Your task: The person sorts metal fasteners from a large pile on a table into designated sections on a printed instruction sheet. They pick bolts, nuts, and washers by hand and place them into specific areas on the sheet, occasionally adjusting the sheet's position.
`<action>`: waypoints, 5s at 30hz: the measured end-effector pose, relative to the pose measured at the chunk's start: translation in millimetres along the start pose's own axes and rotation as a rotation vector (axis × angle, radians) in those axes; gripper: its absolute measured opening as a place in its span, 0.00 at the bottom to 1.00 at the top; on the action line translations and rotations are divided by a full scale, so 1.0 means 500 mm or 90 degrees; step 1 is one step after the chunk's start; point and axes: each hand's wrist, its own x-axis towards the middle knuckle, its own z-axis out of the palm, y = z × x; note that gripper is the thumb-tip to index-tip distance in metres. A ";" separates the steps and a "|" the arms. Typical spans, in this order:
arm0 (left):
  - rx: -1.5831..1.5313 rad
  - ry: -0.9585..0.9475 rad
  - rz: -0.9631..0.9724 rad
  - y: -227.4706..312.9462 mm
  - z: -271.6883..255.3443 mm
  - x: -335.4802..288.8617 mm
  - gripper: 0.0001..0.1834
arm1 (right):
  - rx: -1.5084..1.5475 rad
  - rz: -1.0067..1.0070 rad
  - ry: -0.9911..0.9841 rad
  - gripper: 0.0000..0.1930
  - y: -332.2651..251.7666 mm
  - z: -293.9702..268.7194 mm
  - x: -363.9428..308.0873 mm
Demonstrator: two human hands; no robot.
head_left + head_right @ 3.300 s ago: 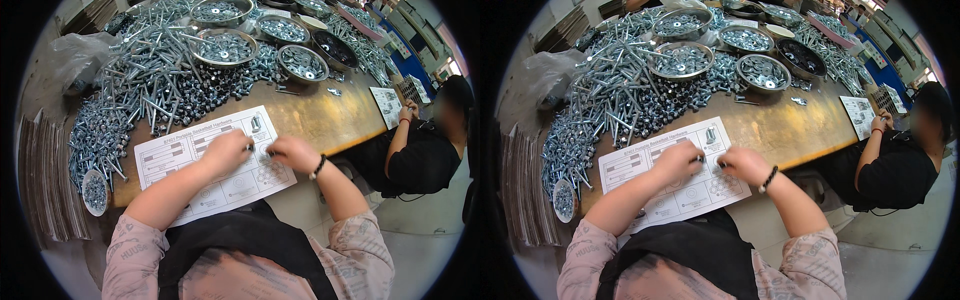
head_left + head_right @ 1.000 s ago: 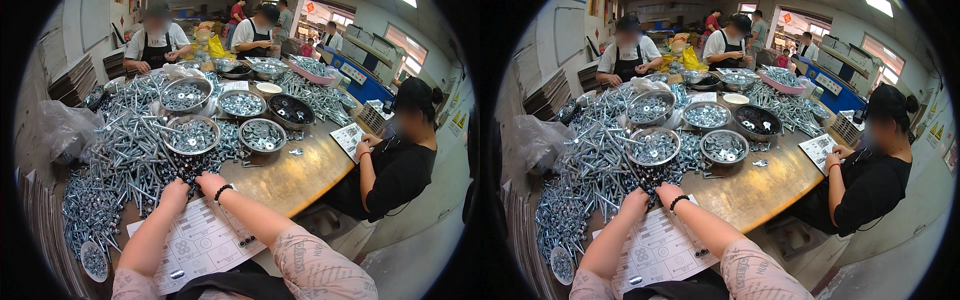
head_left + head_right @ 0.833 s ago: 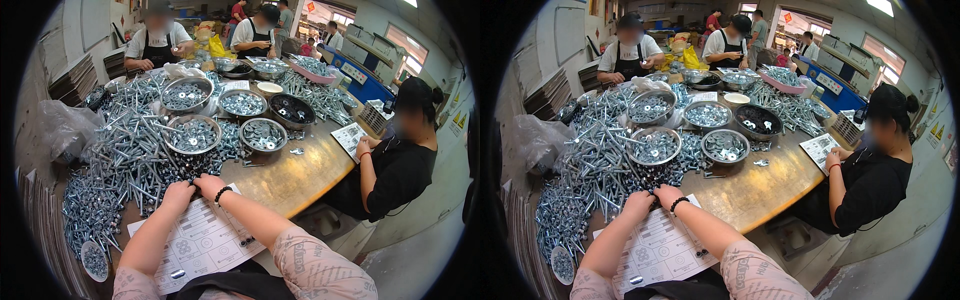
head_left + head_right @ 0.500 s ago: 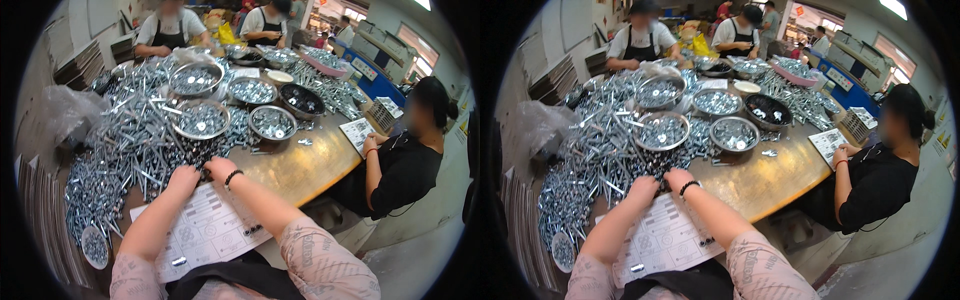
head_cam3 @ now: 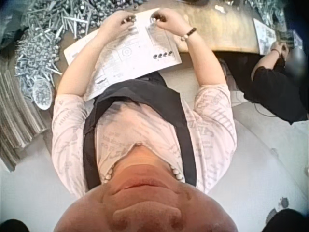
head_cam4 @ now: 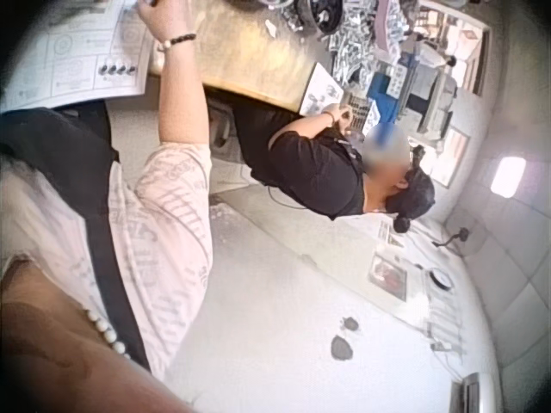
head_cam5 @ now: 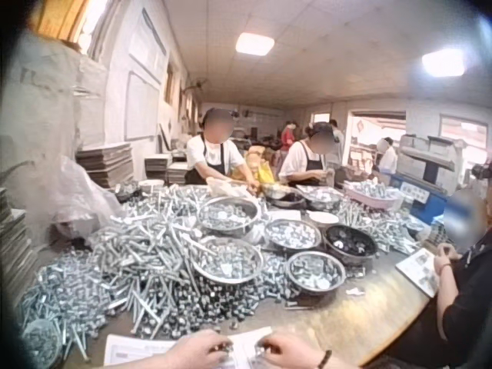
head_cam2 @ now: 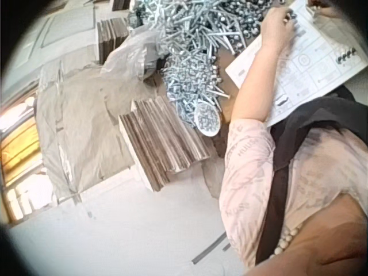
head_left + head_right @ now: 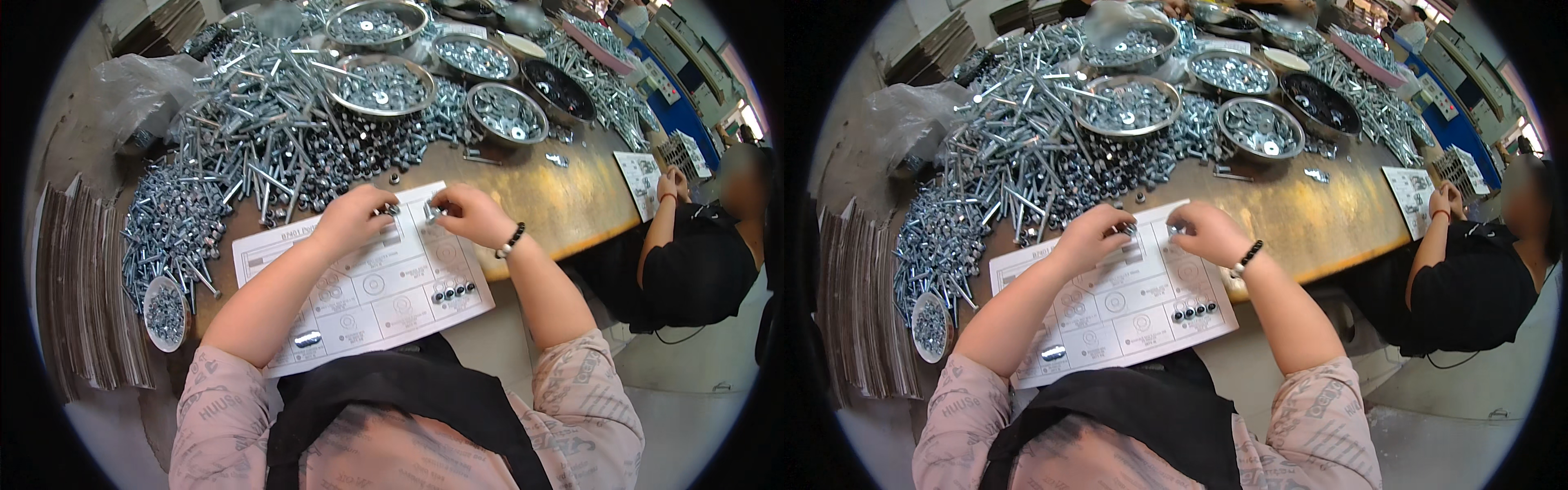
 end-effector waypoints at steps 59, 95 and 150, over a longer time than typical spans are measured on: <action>-0.067 -0.183 0.045 0.105 0.158 -0.069 0.15 | -0.030 0.066 0.101 0.08 0.029 0.058 -0.209; 0.235 0.266 -0.344 -0.199 -0.157 -0.158 0.26 | -0.259 -0.295 0.062 0.09 -0.160 0.216 0.203; 0.686 0.134 0.137 -0.278 -0.274 -0.129 0.05 | 0.379 0.121 0.053 0.08 -0.096 0.078 0.085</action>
